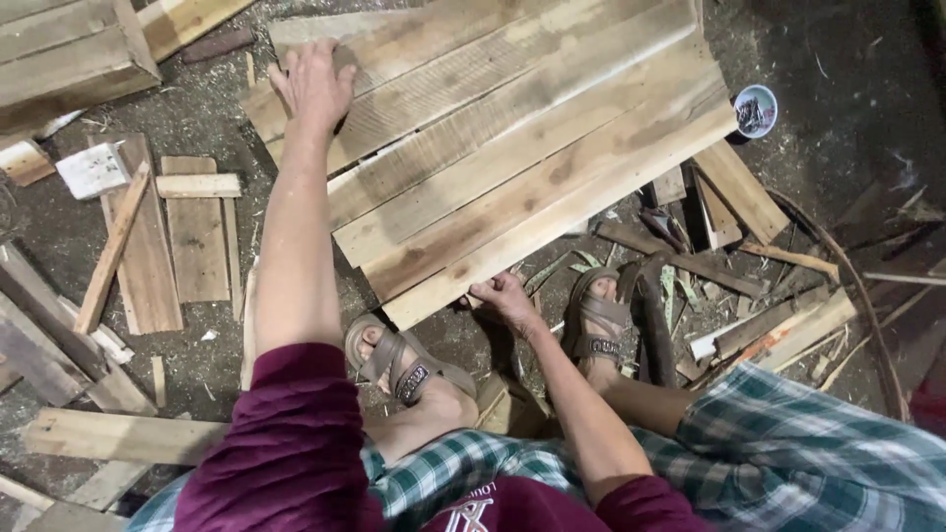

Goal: The person is assembling a wooden panel by aligning slats and hammering nails into them.

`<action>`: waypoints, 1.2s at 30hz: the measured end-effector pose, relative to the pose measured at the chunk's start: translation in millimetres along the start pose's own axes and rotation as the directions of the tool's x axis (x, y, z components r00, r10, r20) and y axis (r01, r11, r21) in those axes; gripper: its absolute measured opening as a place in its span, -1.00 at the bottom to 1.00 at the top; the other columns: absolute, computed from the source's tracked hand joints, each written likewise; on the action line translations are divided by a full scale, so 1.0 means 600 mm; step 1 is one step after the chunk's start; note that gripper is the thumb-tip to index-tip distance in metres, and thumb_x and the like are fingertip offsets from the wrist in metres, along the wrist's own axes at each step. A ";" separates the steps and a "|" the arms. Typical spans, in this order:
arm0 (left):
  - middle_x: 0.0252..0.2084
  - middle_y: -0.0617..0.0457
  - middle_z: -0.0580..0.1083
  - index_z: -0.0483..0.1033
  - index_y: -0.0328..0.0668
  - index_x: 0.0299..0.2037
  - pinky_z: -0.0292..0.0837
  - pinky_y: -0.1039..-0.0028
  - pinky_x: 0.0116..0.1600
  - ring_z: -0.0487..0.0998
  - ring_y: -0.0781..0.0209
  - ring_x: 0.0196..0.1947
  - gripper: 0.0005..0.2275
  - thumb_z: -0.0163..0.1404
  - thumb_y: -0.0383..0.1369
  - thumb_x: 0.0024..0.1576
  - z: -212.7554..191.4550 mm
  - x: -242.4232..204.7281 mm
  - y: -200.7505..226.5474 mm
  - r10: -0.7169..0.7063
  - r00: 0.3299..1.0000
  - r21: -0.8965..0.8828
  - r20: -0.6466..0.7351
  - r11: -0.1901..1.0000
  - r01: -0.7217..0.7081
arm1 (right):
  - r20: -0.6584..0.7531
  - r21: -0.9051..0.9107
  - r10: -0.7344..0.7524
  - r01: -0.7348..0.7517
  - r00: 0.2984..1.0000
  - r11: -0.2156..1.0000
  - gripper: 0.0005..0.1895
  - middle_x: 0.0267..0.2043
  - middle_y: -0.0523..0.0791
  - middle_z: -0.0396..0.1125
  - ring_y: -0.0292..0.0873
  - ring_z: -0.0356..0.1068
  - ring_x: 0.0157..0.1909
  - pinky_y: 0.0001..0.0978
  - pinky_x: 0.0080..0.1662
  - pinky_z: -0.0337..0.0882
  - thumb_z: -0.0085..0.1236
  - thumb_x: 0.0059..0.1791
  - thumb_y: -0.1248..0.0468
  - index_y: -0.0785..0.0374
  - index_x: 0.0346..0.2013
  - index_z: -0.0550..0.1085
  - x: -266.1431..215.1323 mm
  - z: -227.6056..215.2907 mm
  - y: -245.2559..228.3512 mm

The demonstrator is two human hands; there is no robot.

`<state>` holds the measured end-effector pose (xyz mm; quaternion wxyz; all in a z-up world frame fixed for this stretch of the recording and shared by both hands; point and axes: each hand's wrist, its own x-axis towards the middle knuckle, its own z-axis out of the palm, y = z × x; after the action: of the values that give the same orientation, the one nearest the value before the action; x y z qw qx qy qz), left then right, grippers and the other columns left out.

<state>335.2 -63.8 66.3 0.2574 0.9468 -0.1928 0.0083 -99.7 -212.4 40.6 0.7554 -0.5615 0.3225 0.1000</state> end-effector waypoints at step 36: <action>-0.15 0.01 0.53 0.60 -0.09 -0.03 -0.15 -0.22 0.28 0.46 0.00 -0.08 -0.77 0.16 -0.26 0.16 0.025 0.057 0.006 0.052 0.990 0.062 -0.128 0.997 -0.045 | -0.124 0.224 -0.144 0.169 0.982 0.960 -0.83 -0.52 -0.05 0.44 -0.21 0.50 -0.52 -0.49 -0.40 0.58 0.37 -0.09 0.37 0.36 -0.43 0.50 0.015 0.069 -0.014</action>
<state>364.3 -86.3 58.8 0.2412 0.9465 -0.1982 0.0816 -73.0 -179.3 48.5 0.8035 -0.4970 0.3264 -0.0291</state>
